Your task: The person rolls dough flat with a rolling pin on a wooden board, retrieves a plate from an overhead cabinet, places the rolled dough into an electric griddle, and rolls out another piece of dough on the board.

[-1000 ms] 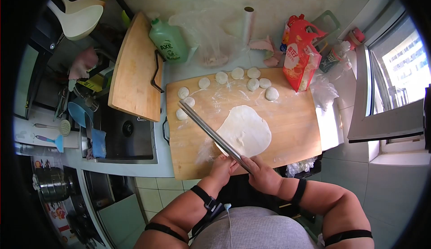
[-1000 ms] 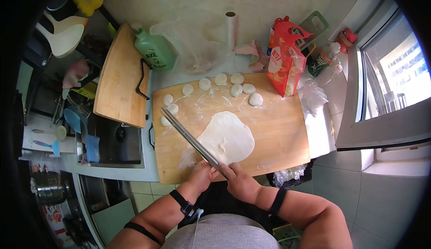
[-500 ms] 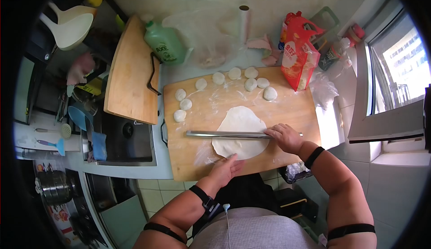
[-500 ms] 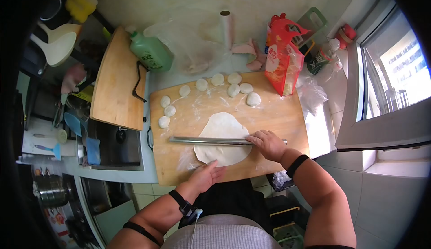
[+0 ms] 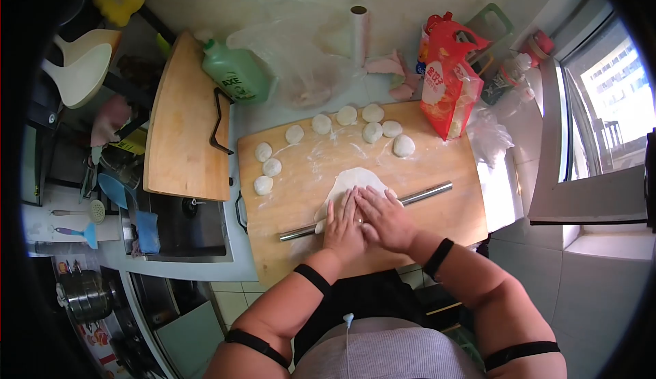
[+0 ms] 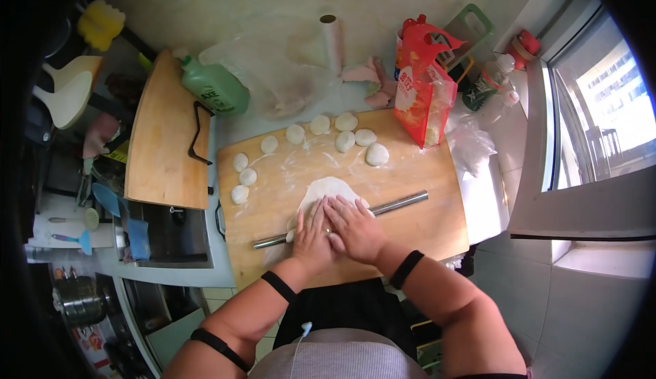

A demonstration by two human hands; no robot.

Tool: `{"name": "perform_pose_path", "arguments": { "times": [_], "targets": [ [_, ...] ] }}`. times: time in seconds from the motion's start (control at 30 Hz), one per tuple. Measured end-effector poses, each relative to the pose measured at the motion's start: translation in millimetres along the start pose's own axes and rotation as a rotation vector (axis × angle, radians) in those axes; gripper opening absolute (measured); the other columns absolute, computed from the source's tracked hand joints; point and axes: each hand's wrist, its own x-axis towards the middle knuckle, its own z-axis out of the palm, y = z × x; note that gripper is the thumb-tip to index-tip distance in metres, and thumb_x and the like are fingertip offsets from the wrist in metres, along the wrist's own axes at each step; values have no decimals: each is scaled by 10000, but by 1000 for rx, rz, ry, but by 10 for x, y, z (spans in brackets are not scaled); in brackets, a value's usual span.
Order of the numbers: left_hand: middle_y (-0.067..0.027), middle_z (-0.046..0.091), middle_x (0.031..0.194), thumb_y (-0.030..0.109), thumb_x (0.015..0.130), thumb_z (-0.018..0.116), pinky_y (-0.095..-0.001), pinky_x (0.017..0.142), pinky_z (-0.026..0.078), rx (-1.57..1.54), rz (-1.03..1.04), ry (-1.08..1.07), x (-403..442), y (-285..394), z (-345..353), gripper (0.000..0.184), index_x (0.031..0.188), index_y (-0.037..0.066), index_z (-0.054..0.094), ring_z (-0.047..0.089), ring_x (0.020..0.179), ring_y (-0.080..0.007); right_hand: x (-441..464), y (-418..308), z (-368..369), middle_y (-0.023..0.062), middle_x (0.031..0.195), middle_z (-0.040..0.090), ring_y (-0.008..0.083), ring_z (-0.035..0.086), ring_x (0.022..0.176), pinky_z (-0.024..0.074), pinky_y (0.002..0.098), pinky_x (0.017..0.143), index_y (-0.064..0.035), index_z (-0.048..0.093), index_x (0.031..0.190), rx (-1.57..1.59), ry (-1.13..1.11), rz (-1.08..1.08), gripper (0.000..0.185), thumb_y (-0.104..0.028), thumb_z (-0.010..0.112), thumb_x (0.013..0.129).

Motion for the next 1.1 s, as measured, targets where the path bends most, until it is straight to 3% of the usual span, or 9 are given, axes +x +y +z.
{"name": "perform_pose_path", "arguments": {
  "times": [0.03,0.23,0.4,0.43,0.6,0.73,0.83,0.93,1.1],
  "targets": [
    [-200,291,1504,287,842,475,-479,1157,150,18,3,-124,-30,-19,31,696,1442,-19,302,261,1411,-310,-54,-28,19,198,1416,418,362,398,1315,311,493,1082,-16,365,1410,1,-3,1,649,-311,549,862],
    [-187,304,1503,345,888,467,-440,1153,177,-231,53,-243,-599,297,-192,651,1403,-39,361,283,1400,-311,-687,-286,-19,201,1473,362,339,325,1384,219,482,1123,15,312,1445,157,-145,39,786,-484,501,867],
    [-129,218,1556,373,924,430,-453,1172,101,-9,-31,-221,218,-136,-60,655,1451,5,302,181,1444,-262,125,115,193,205,1452,385,328,337,1370,208,483,1125,40,431,1369,-120,189,20,730,-497,436,874],
    [-101,188,1569,402,934,419,-458,1175,71,-17,-90,-180,432,-228,-76,662,1462,25,291,143,1455,-234,382,175,102,210,1459,371,322,306,1383,213,488,1120,39,454,1347,-168,19,118,709,-490,422,877],
    [-148,248,1543,415,924,427,-460,1166,112,32,-16,-276,-8,-40,11,690,1453,-9,297,200,1441,-268,-47,84,175,207,1499,307,339,299,1389,206,483,1130,38,408,1381,-111,33,-8,775,-546,436,873],
    [-173,282,1525,423,917,428,-451,1158,142,-202,102,-265,-555,207,-188,684,1424,-28,351,233,1427,-297,-664,-191,-43,215,1492,325,346,288,1403,225,499,1119,44,352,1406,90,-200,-7,796,-534,476,874],
    [-166,284,1527,413,920,417,-477,1154,137,68,110,-208,-191,-3,-11,675,1431,-22,345,227,1430,-297,-309,116,265,199,1496,328,340,286,1405,236,518,1107,32,390,1385,-89,130,-98,763,-533,457,877],
    [-135,208,1558,363,916,439,-500,1167,96,-20,-125,-148,617,-355,-118,672,1461,2,285,158,1452,-250,567,356,80,181,1505,312,301,211,1429,163,516,1138,3,404,1394,-191,-16,132,723,-491,404,866],
    [-142,222,1552,382,896,480,-484,1156,132,-14,58,-273,-157,-1,-136,703,1461,6,294,193,1442,-265,-233,98,81,175,1524,282,298,240,1426,183,495,1139,15,358,1419,-81,-84,-36,791,-558,418,877]
  ]
}}
